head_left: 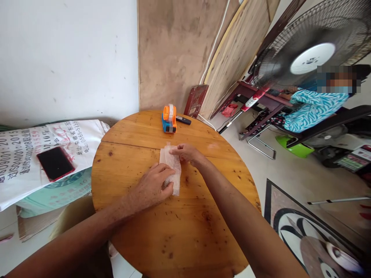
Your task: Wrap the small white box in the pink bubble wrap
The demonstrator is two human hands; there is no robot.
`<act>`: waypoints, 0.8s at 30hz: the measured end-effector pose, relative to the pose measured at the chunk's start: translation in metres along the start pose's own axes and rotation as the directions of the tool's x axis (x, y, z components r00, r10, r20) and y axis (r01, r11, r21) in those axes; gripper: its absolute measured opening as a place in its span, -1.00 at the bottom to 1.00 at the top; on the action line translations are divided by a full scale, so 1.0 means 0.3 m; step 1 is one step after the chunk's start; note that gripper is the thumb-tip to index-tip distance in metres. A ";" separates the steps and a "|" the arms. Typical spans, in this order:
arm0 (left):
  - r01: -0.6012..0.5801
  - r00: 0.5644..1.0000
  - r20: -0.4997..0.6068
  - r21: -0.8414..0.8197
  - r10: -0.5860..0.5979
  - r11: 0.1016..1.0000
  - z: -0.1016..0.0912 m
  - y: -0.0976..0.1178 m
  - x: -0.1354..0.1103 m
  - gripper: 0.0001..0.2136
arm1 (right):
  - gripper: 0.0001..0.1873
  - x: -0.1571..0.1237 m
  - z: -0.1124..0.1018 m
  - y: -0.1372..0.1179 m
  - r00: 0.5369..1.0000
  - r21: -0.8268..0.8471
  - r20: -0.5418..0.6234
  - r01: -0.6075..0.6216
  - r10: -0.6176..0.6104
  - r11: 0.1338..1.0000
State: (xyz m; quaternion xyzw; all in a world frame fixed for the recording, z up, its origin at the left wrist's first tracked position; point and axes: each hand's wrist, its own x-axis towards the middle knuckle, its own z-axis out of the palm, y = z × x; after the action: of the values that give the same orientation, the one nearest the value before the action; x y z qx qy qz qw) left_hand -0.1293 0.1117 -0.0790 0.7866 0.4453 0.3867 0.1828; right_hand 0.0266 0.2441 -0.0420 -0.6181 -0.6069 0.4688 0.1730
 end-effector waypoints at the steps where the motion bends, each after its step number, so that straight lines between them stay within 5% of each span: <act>1: -0.006 1.000 0.000 0.008 0.006 1.000 0.000 0.001 0.000 -0.72 | -0.65 0.002 0.004 -0.004 0.999 0.044 0.033 -0.004 0.003 0.999; 4: -0.022 1.000 -0.011 0.043 0.022 0.999 -0.002 0.003 -0.003 -0.73 | -0.66 0.005 0.013 -0.002 0.992 0.163 0.124 0.001 -0.022 0.987; 13: -0.087 0.996 -0.004 0.181 0.089 0.980 -0.015 0.009 -0.005 -0.79 | -0.72 0.041 0.030 0.078 0.975 0.173 -0.100 0.211 -0.196 0.962; 17: -0.090 0.996 0.000 0.146 0.091 0.985 -0.009 0.009 -0.002 -0.76 | -0.71 0.053 0.036 0.086 0.971 0.109 -0.121 0.219 -0.206 0.970; 24: -0.037 0.999 -0.037 0.064 0.040 0.997 0.007 -0.007 -0.005 -0.77 | -0.66 -0.019 0.018 0.033 0.980 0.350 -0.088 0.197 -0.177 0.916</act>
State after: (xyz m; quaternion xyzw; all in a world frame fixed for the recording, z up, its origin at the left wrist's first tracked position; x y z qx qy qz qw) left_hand -0.1293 0.1117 -0.0821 0.7929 0.4456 0.3907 0.1417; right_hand 0.0291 0.2351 -0.0503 -0.5284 -0.5629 0.5352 0.3427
